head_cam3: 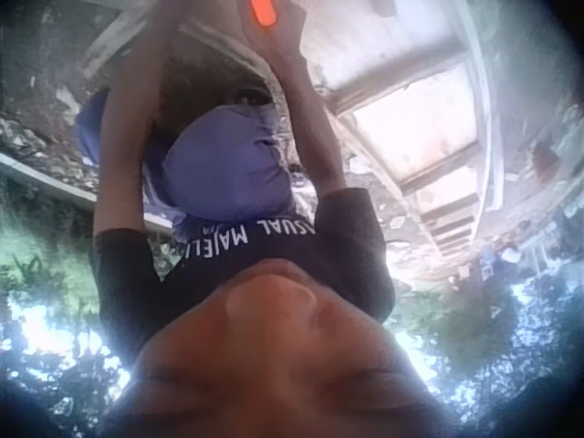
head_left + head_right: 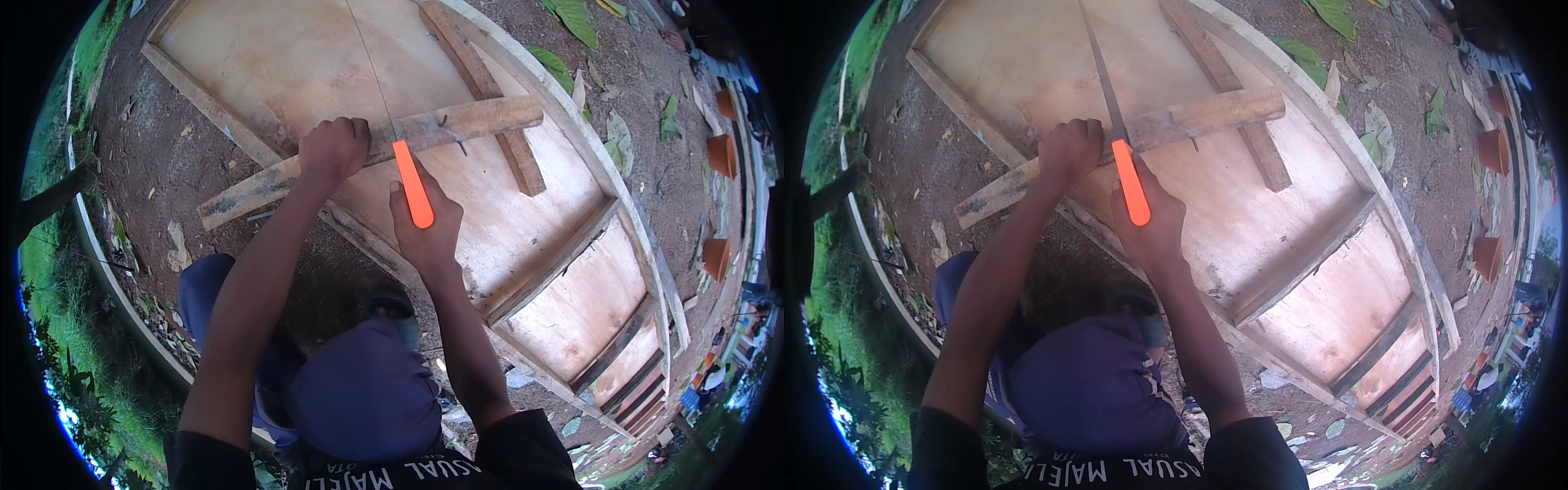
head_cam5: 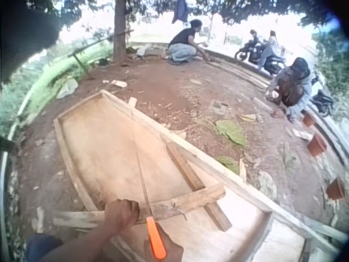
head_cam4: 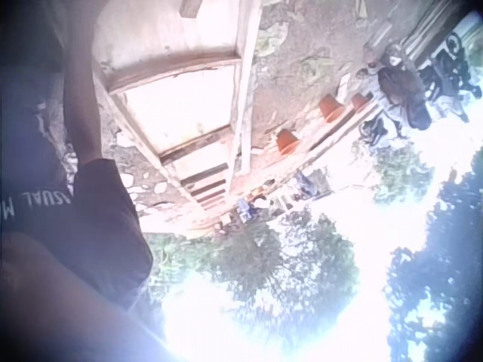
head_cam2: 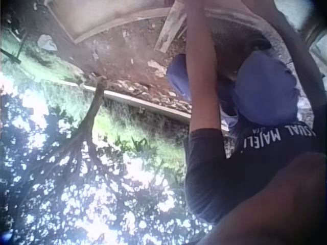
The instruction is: The person measures a wooden frame with a tape measure, then uses a hand saw to cut a wooden plank placed across the frame. The person adjusts the plank and continues sawing until the cut is complete, then sets the saw aside.
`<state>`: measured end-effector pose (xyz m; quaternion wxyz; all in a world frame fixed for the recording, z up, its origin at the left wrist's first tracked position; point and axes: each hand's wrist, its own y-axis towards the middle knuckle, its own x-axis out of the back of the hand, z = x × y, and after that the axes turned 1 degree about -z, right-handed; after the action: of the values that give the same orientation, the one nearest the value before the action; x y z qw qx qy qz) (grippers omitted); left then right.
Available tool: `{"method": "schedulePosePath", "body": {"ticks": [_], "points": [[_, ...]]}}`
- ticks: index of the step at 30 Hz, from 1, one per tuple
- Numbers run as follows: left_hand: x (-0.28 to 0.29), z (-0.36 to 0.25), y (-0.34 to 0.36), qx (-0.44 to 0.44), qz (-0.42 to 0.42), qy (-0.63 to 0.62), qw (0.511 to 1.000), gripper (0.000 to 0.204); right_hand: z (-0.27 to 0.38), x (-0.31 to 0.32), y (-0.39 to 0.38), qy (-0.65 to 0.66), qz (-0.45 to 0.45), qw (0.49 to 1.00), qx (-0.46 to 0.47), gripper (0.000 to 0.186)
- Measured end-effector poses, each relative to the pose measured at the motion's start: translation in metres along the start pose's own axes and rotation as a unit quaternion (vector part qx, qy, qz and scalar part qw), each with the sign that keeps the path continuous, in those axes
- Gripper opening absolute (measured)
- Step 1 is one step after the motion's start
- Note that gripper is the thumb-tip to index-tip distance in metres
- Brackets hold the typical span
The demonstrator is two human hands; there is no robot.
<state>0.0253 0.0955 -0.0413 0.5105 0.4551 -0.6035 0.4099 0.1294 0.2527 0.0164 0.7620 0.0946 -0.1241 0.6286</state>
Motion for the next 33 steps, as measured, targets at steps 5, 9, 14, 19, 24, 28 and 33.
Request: {"method": "schedulePosePath", "body": {"ticks": [5, 9, 14, 19, 24, 28, 33], "points": [[0.000, -0.008, -0.030, -0.016, 0.021, -0.070, 0.997, 0.033, -0.017, 0.004, -0.086, 0.055, -0.050, 0.986, -0.147, 0.043], [0.000, -0.012, -0.024, 0.030, 0.027, -0.097, 0.994, 0.035, -0.004, -0.002, -0.081, 0.025, -0.078, 0.990, -0.112, 0.042], [0.005, -0.018, -0.022, 0.045, 0.055, -0.096, 0.993, 0.040, 0.017, -0.004, -0.057, -0.020, -0.086, 0.995, -0.047, 0.042], [0.026, -0.014, -0.014, 0.069, -0.027, -0.112, 0.991, 0.040, 0.039, 0.009, -0.034, 0.010, -0.098, 0.994, 0.044, 0.046], [0.026, -0.022, -0.010, 0.064, -0.024, -0.118, 0.991, 0.036, 0.034, 0.006, -0.040, 0.026, -0.107, 0.994, 0.010, 0.047], [0.008, -0.016, -0.008, 0.067, -0.035, -0.101, 0.992, 0.036, 0.032, 0.002, -0.038, 0.002, -0.108, 0.994, 0.015, 0.044], [-0.009, -0.002, 0.018, 0.108, 0.000, -0.063, 0.992, 0.032, 0.035, 0.052, -0.061, 0.202, -0.163, 0.966, 0.004, 0.044]]}}
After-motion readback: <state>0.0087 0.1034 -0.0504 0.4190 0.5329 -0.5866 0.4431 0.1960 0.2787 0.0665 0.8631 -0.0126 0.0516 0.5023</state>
